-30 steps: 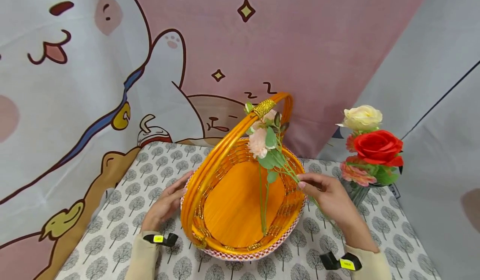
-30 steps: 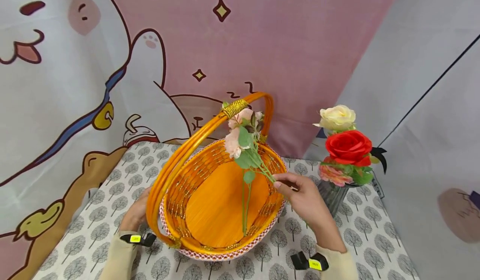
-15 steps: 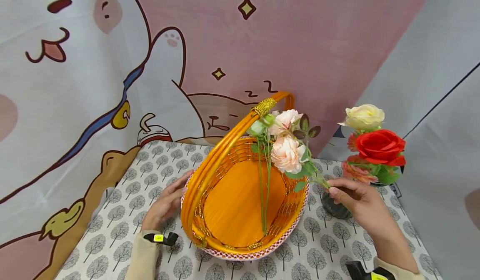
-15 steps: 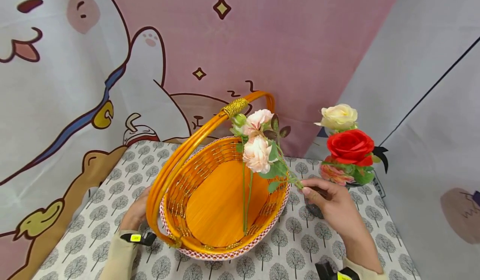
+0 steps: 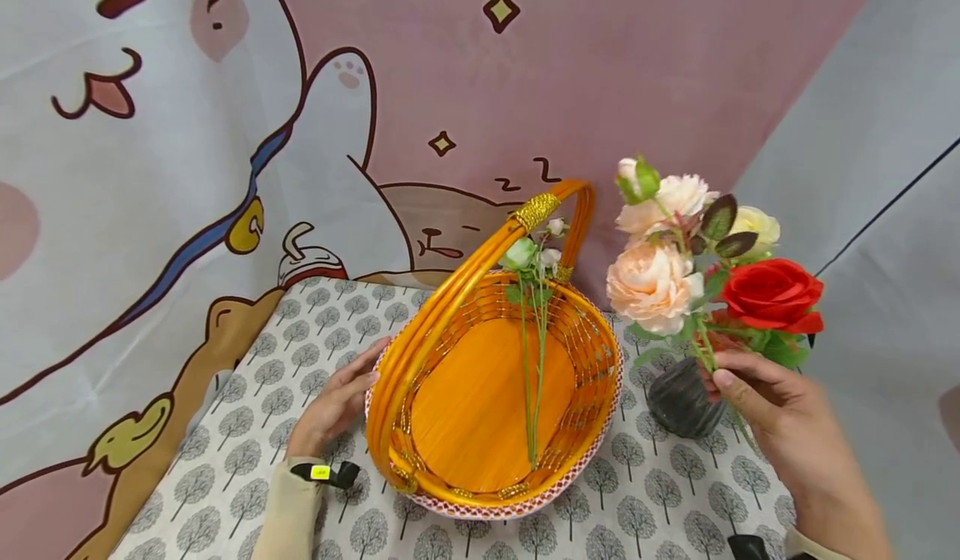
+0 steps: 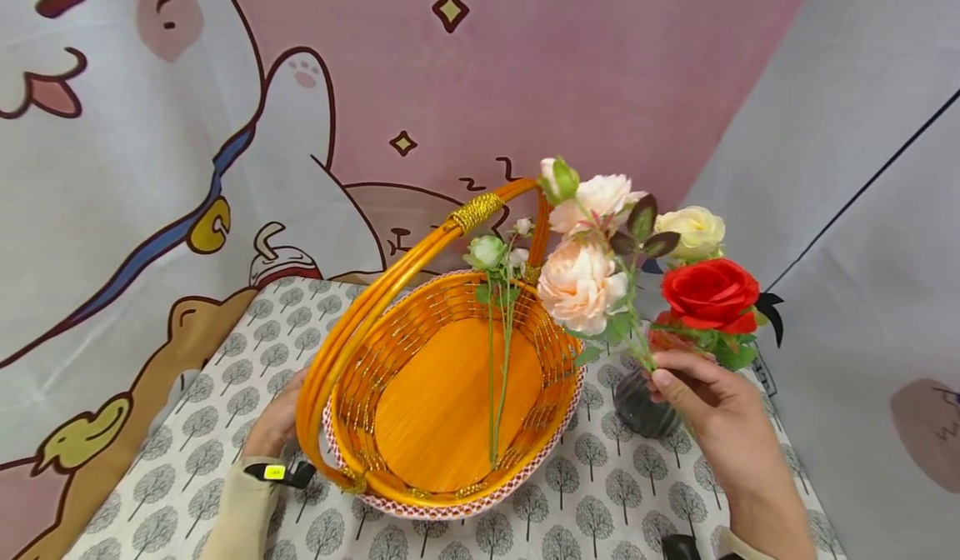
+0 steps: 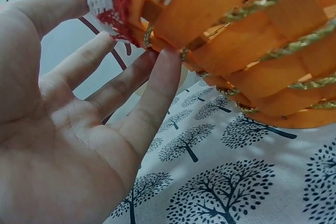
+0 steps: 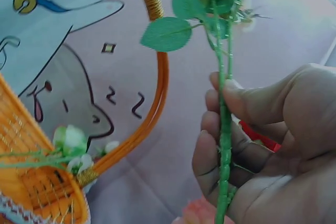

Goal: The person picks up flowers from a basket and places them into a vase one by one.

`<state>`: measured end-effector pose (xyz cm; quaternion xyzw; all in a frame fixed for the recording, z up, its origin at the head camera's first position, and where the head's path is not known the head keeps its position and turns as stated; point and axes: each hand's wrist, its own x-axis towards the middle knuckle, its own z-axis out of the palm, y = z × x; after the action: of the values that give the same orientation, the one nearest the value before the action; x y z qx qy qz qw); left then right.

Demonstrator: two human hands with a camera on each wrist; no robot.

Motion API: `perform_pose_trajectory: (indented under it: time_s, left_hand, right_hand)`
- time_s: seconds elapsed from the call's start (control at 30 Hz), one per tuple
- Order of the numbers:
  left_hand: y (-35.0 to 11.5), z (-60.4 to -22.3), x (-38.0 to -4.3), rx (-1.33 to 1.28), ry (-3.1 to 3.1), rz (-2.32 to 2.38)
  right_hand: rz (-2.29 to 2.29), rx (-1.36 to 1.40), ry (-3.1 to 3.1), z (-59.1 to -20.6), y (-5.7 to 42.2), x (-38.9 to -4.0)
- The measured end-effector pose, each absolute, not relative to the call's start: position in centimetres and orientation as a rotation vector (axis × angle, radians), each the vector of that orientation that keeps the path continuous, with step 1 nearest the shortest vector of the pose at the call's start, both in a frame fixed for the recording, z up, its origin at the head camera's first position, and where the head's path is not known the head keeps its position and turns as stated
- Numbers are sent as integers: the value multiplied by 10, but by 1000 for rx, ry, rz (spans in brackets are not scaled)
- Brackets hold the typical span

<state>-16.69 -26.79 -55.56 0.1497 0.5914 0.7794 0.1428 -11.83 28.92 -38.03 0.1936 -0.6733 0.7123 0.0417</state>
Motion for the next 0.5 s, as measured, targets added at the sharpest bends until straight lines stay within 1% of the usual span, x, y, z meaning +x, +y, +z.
perform_pose_trajectory:
  time_s: [0.1,0.3,0.4,0.5]
  left_hand:
    - [-268,-556,-168,429,1729,2238]
    - [-267,-557,-170,430,1715,2240]
    - [-267,-557,-169,428,1714,2241]
    - [-268,-557,-168,418,1719,2243]
  right_hand:
    - [2310,628,-1887,-377,292,-119]
    - [2339,489,-1739,-364,297,-117]
    - [2251,374,-1724,-351,295,-115]
    - [2018,171,-1895,-335,292,-111]
